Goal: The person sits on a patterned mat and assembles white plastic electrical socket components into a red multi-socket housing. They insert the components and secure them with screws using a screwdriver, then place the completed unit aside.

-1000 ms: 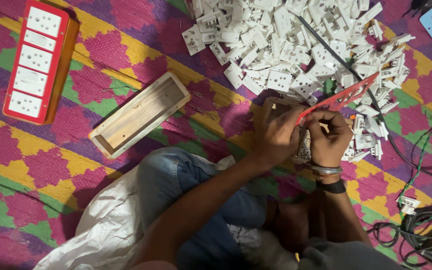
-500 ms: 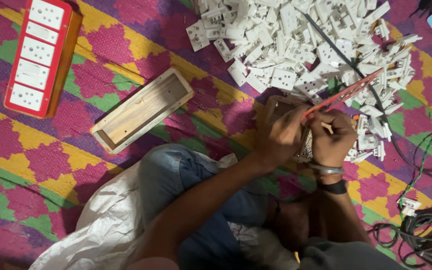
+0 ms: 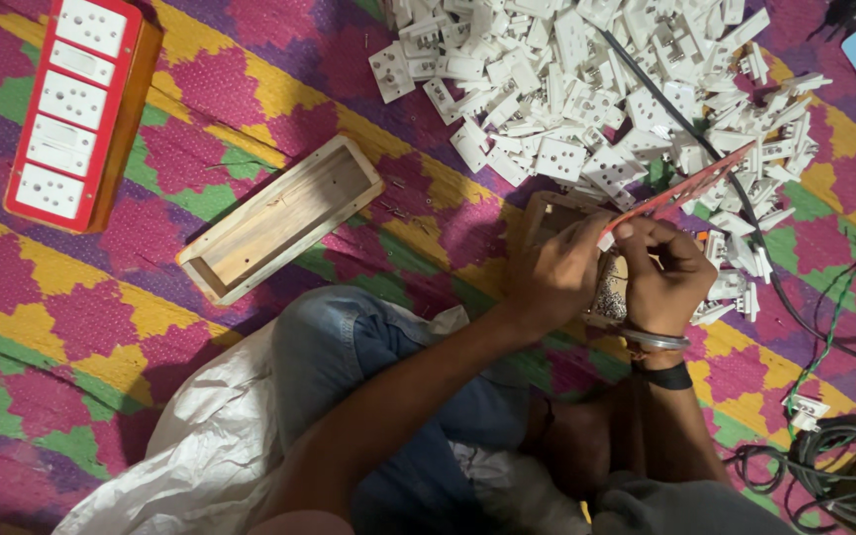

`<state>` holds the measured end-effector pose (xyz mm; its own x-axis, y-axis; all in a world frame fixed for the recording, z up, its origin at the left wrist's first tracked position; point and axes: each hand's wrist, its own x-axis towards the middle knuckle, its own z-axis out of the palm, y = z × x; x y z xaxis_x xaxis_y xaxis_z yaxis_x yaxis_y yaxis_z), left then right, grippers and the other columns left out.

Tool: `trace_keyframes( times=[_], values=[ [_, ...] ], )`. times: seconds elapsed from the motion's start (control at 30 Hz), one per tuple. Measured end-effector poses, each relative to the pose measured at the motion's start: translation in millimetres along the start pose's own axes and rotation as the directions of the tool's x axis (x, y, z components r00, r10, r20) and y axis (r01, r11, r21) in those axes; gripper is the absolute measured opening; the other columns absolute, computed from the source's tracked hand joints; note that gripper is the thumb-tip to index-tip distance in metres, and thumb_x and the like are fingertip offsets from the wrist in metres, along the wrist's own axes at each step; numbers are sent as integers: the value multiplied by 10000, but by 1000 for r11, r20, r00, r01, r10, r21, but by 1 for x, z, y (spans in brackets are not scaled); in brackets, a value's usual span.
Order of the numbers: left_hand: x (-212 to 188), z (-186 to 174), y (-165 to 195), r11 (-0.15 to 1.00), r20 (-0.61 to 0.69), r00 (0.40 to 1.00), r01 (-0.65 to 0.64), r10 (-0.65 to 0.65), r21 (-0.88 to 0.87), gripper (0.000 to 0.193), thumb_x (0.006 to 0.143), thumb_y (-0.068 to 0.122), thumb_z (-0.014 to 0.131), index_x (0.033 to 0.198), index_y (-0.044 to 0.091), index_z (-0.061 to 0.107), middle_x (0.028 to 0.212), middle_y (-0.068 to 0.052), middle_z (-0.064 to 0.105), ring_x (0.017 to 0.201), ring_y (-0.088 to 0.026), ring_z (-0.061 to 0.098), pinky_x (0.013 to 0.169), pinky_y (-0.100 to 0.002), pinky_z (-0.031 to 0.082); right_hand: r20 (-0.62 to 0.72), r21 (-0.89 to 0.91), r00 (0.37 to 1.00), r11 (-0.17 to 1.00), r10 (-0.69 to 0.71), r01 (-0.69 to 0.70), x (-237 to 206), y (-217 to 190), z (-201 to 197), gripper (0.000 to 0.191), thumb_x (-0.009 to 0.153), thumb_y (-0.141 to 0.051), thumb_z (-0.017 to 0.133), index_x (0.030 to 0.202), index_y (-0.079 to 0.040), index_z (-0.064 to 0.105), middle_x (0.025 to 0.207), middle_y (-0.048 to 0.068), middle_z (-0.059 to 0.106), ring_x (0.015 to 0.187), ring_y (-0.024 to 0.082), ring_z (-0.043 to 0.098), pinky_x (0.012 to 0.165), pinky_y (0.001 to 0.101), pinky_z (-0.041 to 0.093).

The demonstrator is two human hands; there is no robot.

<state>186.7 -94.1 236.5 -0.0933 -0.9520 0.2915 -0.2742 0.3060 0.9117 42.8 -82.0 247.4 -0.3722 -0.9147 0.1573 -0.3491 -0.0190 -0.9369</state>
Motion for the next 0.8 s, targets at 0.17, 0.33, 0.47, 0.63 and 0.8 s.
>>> trace_keyframes(
  times=[0.17, 0.33, 0.47, 0.63, 0.8],
  values=[
    [0, 3, -2, 991, 60, 996, 72, -66, -116, 390, 957, 51, 579, 1347, 69, 560, 1189, -194, 711, 1028, -391, 695, 876, -451, 561, -14, 215, 988, 965, 153, -147, 1, 4, -2, 123, 1040, -94, 726, 1009, 25, 728, 938, 47, 735, 840, 94, 661, 795, 239, 551],
    [1, -2, -2, 998, 7, 1000, -10, 10, -59, 377, 962, 54, 587, 1337, 73, 557, 1214, -179, 712, 1090, -371, 702, 1029, -454, 523, 79, 141, 994, 986, 78, -89, 2, 3, -6, 77, 994, -36, 737, 1029, 23, 703, 971, 49, 725, 875, 98, 672, 819, 234, 547],
    [2, -6, 2, 999, 13, 1000, -24, 24, 33, 386, 922, 64, 610, 1306, 68, 569, 1164, -158, 727, 1049, -359, 704, 1180, -562, 359, 63, 29, 997, 999, 37, -39, 2, 2, -3, 92, 1000, -18, 775, 1027, 33, 704, 959, 54, 718, 852, 91, 651, 781, 239, 538],
    [5, -9, 4, 999, 49, 999, -6, 4, 35, 391, 920, 76, 613, 1307, 97, 568, 1147, -129, 736, 1031, -341, 712, 1285, -602, 229, 74, 34, 996, 998, 44, -47, 1, 1, -1, 70, 1007, -9, 759, 1041, 23, 707, 974, 49, 711, 865, 90, 653, 769, 240, 542],
    [6, -12, 4, 999, 46, 999, -30, 29, 34, 391, 906, 64, 626, 1290, 105, 570, 1153, -118, 743, 1002, -330, 708, 1287, -600, 227, 178, 44, 984, 999, 11, -19, 7, 0, -11, 101, 960, 54, 744, 1044, 34, 693, 997, 68, 717, 908, 118, 672, 838, 253, 548]
  ],
)
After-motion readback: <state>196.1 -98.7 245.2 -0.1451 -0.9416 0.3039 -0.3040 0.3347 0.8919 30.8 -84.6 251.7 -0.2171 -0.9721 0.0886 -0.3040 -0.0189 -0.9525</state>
